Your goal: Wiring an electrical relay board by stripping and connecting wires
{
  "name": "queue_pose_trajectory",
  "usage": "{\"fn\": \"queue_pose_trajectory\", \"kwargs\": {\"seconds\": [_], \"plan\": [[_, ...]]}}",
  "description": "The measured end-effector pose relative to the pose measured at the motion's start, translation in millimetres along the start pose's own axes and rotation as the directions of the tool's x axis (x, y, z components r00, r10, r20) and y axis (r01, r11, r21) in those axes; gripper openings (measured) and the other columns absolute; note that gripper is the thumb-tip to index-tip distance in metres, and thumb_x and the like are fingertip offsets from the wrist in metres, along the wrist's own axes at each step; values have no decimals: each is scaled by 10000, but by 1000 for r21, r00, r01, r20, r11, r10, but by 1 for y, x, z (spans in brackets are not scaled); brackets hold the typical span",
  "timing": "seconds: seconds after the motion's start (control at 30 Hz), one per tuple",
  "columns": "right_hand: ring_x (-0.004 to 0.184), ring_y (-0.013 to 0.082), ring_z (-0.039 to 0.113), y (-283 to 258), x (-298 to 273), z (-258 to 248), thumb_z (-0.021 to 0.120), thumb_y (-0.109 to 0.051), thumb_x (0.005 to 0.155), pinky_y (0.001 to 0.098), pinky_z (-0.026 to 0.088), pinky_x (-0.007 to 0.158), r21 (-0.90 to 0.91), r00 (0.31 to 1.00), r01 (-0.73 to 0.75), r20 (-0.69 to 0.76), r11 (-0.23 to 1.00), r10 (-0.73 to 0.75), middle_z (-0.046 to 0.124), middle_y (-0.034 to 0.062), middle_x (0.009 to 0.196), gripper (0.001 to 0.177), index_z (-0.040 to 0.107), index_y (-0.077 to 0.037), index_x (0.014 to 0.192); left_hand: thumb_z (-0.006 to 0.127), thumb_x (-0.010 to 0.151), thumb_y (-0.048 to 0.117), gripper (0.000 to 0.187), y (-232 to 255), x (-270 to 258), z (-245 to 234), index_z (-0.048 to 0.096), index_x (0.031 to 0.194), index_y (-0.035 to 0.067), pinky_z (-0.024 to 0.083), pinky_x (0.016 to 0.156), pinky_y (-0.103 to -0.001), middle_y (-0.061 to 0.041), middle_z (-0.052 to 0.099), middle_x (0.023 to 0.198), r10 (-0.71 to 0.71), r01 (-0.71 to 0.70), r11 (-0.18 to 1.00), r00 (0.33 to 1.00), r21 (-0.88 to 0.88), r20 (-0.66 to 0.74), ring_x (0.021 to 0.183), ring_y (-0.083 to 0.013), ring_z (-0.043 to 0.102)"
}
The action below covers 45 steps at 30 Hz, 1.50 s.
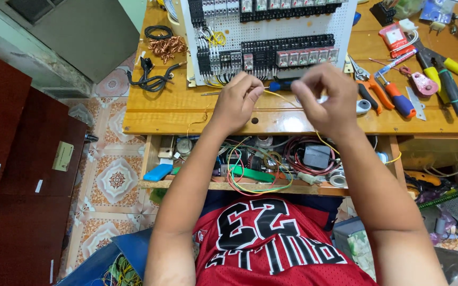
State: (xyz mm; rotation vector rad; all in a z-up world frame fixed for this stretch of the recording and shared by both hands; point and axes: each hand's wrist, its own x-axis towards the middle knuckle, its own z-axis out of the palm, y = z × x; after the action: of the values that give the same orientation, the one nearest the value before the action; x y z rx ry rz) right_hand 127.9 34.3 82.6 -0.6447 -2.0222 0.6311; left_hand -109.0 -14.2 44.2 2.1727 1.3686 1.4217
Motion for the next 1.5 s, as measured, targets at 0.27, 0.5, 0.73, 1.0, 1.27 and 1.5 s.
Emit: {"fn": "queue_pose_trajectory", "kwargs": {"seconds": [0.27, 0.5, 0.73, 1.0, 1.27, 1.5], "plan": [[894, 349, 750, 13, -32, 58, 717, -183, 986, 403, 610, 676, 20, 952, -275, 142, 961, 270, 697, 216, 1174, 352, 666, -32, 1299, 600, 1011, 119, 94, -30, -15, 32, 686, 986, 93, 524, 688, -288, -23, 704, 663, -348, 416, 811, 908, -412, 233, 668, -98, 618], [505, 136, 671, 29, -32, 77, 670, -195, 1034, 242, 535, 456, 338, 814, -581, 232, 740, 533, 709, 103, 673, 238, 705, 31, 967, 712, 904, 73, 11, -65, -28, 57, 718, 914, 71, 499, 577, -214, -47, 688, 599, -367, 424, 780, 906, -460, 212, 563, -76, 626], [402, 102, 524, 34, -37, 76, 705, -227, 983, 230, 436, 465, 127, 837, -534, 222, 836, 501, 575, 16, 429, 304, 725, -97, 710, 783, 898, 156, 63, -51, -31, 52, 780, 957, 133, 492, 606, -217, 8, 550, 544, -358, 373, 820, 926, -435, 119, 549, -36, 523], [417, 56, 417, 50, -46, 93, 699, -152, 963, 186, 332, 417, 340, 816, -573, 161, 746, 555, 511, -8, 457, 292, 654, -68, 687, 812, 851, 210, 11, -36, -26, 52, 808, 857, 219, 461, 544, -257, 6, 370, 422, -387, 372, 910, 921, -184, -53, 450, -137, 466], [446, 43, 402, 37, -75, 106, 672, -121, 921, 182, 297, 446, 371, 789, -600, 125, 709, 602, 502, -16, 478, 248, 644, -89, 676, 818, 819, 257, 40, -46, -28, 52, 782, 802, 253, 514, 574, -305, -31, 409, 435, -384, 367, 922, 905, -120, -183, 479, -221, 562], [529, 105, 514, -35, -92, 56, 688, -129, 943, 263, 440, 566, 200, 929, -322, 253, 925, 269, 591, 17, 520, 164, 713, -116, 782, 779, 865, 336, 171, -69, -24, 59, 735, 759, 209, 470, 529, -335, 1, 377, 427, -475, 448, 880, 835, -157, -279, 468, -193, 490]]}}
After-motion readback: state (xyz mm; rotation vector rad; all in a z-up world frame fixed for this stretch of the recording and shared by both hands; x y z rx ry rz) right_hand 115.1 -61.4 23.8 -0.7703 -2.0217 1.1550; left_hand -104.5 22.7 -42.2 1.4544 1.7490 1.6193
